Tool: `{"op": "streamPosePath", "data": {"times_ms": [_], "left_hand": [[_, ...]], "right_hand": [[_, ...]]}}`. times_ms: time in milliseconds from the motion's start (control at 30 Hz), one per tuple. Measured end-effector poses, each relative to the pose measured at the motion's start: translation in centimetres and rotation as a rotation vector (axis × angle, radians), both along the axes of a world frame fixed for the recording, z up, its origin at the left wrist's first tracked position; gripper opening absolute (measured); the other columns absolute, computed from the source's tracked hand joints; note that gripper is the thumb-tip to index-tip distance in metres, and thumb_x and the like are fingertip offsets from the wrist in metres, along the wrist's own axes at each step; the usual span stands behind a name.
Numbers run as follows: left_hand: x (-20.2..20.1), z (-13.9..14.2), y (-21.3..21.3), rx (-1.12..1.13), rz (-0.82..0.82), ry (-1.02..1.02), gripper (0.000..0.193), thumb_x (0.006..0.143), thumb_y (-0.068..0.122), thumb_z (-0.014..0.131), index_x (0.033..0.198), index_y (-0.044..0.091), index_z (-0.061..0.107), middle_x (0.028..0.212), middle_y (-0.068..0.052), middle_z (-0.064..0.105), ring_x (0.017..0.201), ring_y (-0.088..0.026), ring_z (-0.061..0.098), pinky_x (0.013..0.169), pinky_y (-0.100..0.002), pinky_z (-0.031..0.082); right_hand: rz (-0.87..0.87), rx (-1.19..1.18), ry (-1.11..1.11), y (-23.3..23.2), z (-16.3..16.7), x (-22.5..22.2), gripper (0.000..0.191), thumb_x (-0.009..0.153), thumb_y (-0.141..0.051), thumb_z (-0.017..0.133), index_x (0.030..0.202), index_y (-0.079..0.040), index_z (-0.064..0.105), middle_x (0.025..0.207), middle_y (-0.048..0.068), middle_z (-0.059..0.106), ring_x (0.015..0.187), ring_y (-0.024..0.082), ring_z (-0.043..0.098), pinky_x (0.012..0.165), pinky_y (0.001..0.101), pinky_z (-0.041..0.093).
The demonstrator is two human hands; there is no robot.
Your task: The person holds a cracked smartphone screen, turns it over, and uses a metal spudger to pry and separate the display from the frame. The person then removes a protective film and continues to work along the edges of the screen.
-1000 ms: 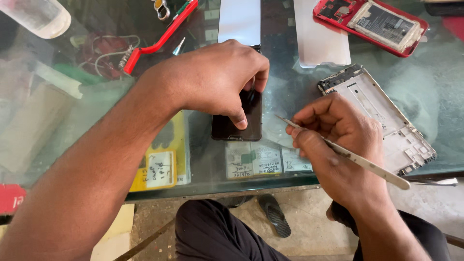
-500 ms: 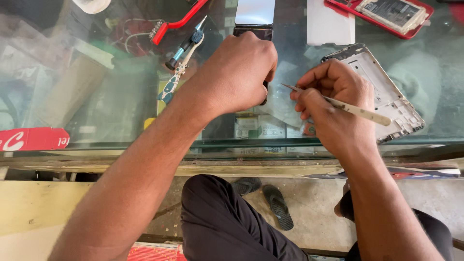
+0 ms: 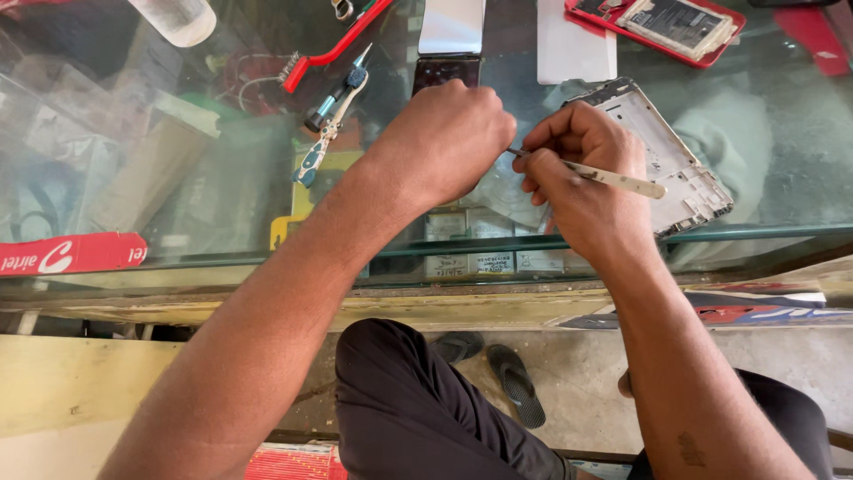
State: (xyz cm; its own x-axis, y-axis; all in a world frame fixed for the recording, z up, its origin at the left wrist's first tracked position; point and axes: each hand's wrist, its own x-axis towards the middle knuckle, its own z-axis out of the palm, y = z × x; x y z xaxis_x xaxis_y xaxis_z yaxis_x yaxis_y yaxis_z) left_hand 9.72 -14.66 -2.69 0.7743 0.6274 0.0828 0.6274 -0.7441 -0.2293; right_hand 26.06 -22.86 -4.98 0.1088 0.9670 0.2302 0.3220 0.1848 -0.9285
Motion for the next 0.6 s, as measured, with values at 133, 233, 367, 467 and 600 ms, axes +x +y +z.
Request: {"op": "streamPosePath", "data": {"times_ms": [133,233,367,467,600], "left_hand": [[-0.6,-0.6,-0.9,0.055,-0.120,-0.156,0.014,0.085,0.002,0.068,0.089,0.010,0.078,0.087,-0.010,0.070,0.085,-0.028,0.074,0.070,-0.042,0.061],[-2.0,-0.8,-1.3,0.034,-0.149,-0.254,0.017,0.087,0.003,0.066,0.097,0.011,0.077,0.090,-0.008,0.068,0.089,-0.028,0.071,0.066,-0.043,0.059],[-3.3,-0.8,-1.8,0.015,-0.060,-0.382,0.012,0.088,0.001,0.068,0.098,0.006,0.072,0.091,-0.007,0.070,0.087,-0.029,0.072,0.069,-0.043,0.058],[-3.8,-0.3,-1.9,-0.110,-0.014,-0.497,0.003,0.089,0.006,0.073,0.092,0.005,0.073,0.086,-0.010,0.070,0.080,-0.031,0.071,0.070,-0.044,0.057],[-3.5,0.2,-2.4,-0.139,0.053,-0.495,0.008,0.080,0.011,0.080,0.079,0.005,0.075,0.082,-0.012,0.072,0.076,-0.032,0.071,0.070,-0.045,0.057]], "right_hand": [[0.030,0.036,0.032,0.0,-0.3,-0.1,0.009,0.093,-0.001,0.057,0.096,0.002,0.065,0.082,0.009,0.075,0.066,0.007,0.067,0.055,0.0228,0.054],[0.037,0.023,0.114,0.0,-0.4,-0.1,0.008,0.093,-0.001,0.057,0.096,0.003,0.064,0.081,0.008,0.073,0.065,0.007,0.065,0.054,0.0231,0.053],[0.032,0.011,0.186,0.0,-0.4,0.0,0.009,0.093,-0.001,0.056,0.094,0.003,0.064,0.082,0.009,0.073,0.065,0.007,0.064,0.054,0.0233,0.053],[0.039,0.014,0.181,-0.1,-0.4,0.1,0.010,0.093,-0.001,0.056,0.095,0.003,0.064,0.082,0.009,0.074,0.065,0.007,0.064,0.054,0.0230,0.053],[0.019,0.005,0.152,0.0,-0.3,0.0,0.010,0.092,-0.002,0.056,0.095,0.003,0.065,0.082,0.009,0.074,0.064,0.007,0.064,0.053,0.0232,0.053]]}}
